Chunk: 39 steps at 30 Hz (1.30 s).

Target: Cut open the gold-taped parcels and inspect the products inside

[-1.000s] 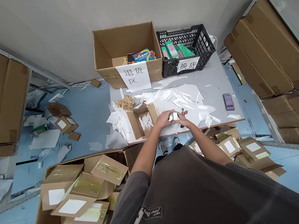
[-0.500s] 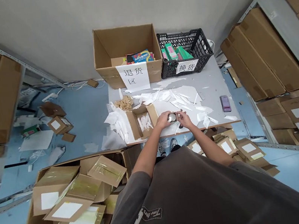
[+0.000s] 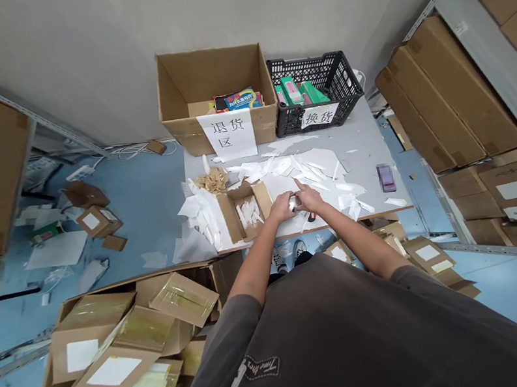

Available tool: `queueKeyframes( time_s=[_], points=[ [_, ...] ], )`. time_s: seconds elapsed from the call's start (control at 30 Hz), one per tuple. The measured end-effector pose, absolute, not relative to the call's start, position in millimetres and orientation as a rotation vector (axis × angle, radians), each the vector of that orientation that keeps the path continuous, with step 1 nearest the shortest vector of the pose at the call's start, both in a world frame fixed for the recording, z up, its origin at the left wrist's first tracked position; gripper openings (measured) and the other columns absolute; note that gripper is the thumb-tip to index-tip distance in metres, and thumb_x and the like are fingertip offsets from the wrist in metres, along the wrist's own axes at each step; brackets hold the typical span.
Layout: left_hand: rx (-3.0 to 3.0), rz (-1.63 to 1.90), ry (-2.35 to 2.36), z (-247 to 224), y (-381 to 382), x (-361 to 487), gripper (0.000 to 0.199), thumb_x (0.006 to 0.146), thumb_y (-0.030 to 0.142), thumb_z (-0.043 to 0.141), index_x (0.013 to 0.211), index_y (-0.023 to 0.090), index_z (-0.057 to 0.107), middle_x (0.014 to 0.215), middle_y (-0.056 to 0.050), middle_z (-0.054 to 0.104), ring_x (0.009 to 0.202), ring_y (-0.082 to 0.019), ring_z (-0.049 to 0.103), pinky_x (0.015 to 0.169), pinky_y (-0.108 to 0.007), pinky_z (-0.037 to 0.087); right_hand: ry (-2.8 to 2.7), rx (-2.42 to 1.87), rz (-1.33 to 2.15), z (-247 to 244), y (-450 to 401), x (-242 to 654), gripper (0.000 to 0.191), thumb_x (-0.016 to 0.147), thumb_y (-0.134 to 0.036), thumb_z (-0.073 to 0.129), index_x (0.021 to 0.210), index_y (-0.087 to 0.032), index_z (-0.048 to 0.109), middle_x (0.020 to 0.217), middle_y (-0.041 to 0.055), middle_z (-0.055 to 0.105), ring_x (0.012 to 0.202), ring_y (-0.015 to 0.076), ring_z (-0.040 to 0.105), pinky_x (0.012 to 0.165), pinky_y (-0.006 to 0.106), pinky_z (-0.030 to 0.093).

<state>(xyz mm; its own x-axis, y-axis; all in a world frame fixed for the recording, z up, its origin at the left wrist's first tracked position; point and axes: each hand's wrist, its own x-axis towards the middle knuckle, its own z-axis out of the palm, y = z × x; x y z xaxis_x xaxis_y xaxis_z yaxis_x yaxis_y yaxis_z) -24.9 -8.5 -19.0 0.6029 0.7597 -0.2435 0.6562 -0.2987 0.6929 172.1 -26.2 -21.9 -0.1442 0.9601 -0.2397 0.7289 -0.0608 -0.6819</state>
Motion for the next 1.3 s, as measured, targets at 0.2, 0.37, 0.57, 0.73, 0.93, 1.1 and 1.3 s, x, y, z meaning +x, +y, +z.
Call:
queueKeyframes(
  time_s=[0.2,0.37,0.57,0.73,0.93,1.1,1.3],
  points=[
    [2.035,0.151,1.117,-20.6,-11.5,-25.1,0.078,0.076,0.031,0.089,0.147,0.021,0.057,0.146,-0.015,0.068,0.140,-0.036,0.060,0.115,-0.046,0.054,-1.996,-1.764,0.898,4.0,-45.4,175.7,0.037,0.064,-0.029,0.097,0.088,-0.025,0.070,0.181,0.0054,0.032,0.150,0.0458,0.050,0.117,0.067,0.050],
    [1.969,0.199,1.179,-20.3,-15.9,-25.5,0.090,0.078,0.036,0.091,0.156,0.022,0.048,0.147,-0.017,0.067,0.141,-0.036,0.061,0.111,-0.043,0.055,-1.857,-1.625,0.848,49.3,-45.9,193.0,0.045,0.065,-0.041,0.096,0.095,-0.026,0.067,0.171,0.0149,0.049,0.154,0.0429,0.049,0.124,0.059,0.044],
    [1.969,0.220,1.155,2.1,-11.8,-30.1,0.129,0.067,0.046,0.099,0.172,0.024,0.027,0.167,-0.022,0.051,0.158,-0.040,0.046,0.123,-0.051,0.046,-1.554,-1.542,1.076,134.0,-21.8,214.6,0.059,0.063,-0.055,0.097,0.096,-0.027,0.057,0.093,0.0046,0.076,0.097,0.0301,0.076,0.090,0.046,0.062],
    [1.877,0.731,1.113,66.3,-10.4,-35.5,0.134,0.066,0.048,0.102,0.174,0.024,0.026,0.175,-0.020,0.038,0.163,-0.042,0.036,0.133,-0.056,0.034,-1.442,-1.539,1.038,200.9,-2.1,211.8,0.069,0.056,-0.059,0.101,0.091,-0.026,0.052,0.074,-0.0035,0.066,0.070,0.0193,0.065,0.064,0.032,0.055],
    [1.802,0.932,0.945,133.8,-15.7,-29.7,0.105,0.075,0.033,0.093,0.166,0.027,0.041,0.158,-0.014,0.057,0.133,-0.032,0.065,0.111,-0.047,0.058,-1.341,-1.408,1.036,234.2,3.4,194.1,0.065,0.061,-0.058,0.101,0.096,-0.026,0.056,0.084,-0.0007,0.069,0.081,0.0218,0.068,0.072,0.034,0.059],
    [1.606,0.903,0.853,150.4,-21.4,-43.3,0.113,0.078,0.034,0.088,0.174,0.024,0.030,0.153,-0.015,0.062,0.123,-0.029,0.070,0.104,-0.042,0.061,-1.294,-1.118,1.400,221.4,-26.8,171.7,0.088,0.065,-0.051,0.100,0.139,-0.032,0.055,0.123,0.0068,0.075,0.111,0.0289,0.074,0.096,0.045,0.063],
    [1.721,0.967,0.996,171.4,-39.6,-40.0,0.124,0.073,0.042,0.096,0.176,0.030,0.028,0.166,-0.017,0.046,0.145,-0.037,0.057,0.115,-0.048,0.055,-1.138,-1.221,1.309,194.1,-50.3,156.8,0.109,0.065,-0.048,0.100,0.156,-0.035,0.041,0.131,0.0095,0.072,0.111,0.0315,0.077,0.098,0.052,0.064]
  ],
)
